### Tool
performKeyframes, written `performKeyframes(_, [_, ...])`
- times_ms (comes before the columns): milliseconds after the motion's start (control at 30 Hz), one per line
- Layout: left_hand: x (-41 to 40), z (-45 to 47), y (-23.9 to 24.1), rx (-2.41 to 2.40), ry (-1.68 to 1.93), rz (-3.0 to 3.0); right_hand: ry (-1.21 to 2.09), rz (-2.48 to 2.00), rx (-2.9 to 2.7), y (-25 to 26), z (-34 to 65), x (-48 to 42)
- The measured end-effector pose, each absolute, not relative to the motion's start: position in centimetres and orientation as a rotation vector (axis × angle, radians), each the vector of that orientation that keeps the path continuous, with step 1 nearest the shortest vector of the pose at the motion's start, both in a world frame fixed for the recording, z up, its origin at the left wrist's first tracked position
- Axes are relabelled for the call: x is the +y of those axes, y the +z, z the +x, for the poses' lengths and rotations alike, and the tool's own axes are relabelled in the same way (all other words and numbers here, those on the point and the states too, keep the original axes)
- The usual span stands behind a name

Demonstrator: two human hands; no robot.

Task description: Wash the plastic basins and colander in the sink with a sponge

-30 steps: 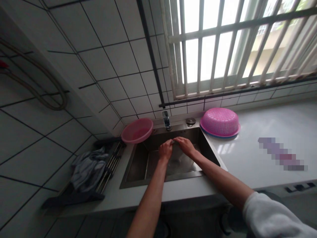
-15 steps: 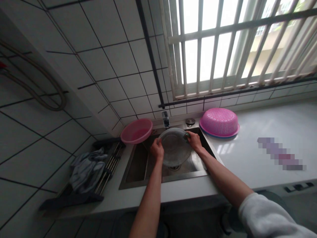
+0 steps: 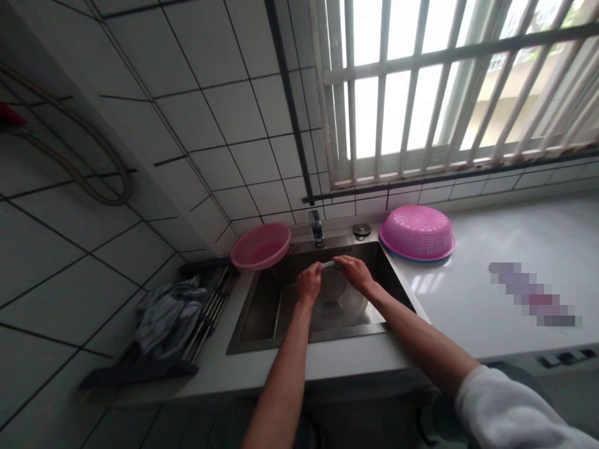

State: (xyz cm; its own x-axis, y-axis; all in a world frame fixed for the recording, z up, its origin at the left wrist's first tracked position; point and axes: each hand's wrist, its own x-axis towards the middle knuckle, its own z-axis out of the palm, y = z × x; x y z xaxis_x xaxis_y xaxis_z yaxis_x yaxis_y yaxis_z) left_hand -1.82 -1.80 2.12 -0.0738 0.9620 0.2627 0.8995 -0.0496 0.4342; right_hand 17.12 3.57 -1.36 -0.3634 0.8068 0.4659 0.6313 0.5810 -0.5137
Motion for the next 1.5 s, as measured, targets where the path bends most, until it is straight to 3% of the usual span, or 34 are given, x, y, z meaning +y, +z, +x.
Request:
performKeyframes(200, [-1.2, -3.6, 2.0, 2.265, 1.112, 1.625, 0.388, -1.289, -1.799, -1.5, 20.4, 5.3])
performKeyframes(367, [-0.8, -3.6, 1.2, 2.138, 1.086, 1.623, 0.372, -1.37, -1.774, -1.8, 21.5, 5.8])
performKeyframes(567, [-0.8, -2.1, 0.7, 1.893, 1.007, 2.004, 0.388, -1.146, -2.107, -1.0, 18.8, 4.5])
performKeyframes(833, [-1.0, -3.3, 1.3, 2.102, 1.099, 1.782, 0.444, -1.231, -1.965, -2.0, 19.7, 5.2])
performKeyframes(1100, [-0.9, -1.3, 0.7, 1.882, 1.027, 2.055, 0.355, -1.13, -2.16, -1.5, 17.6, 4.2])
performKeyframes(1333, [-0.6, -3.8, 0.7, 2.021, 1.33, 1.749, 0.402, -1.318, -1.853, -2.1, 20.2, 5.6])
performKeyframes(1500, [-0.4, -3.2, 0.4, 1.97, 1.293, 1.841, 0.451, -1.244, -1.905, -2.1, 19.8, 5.5])
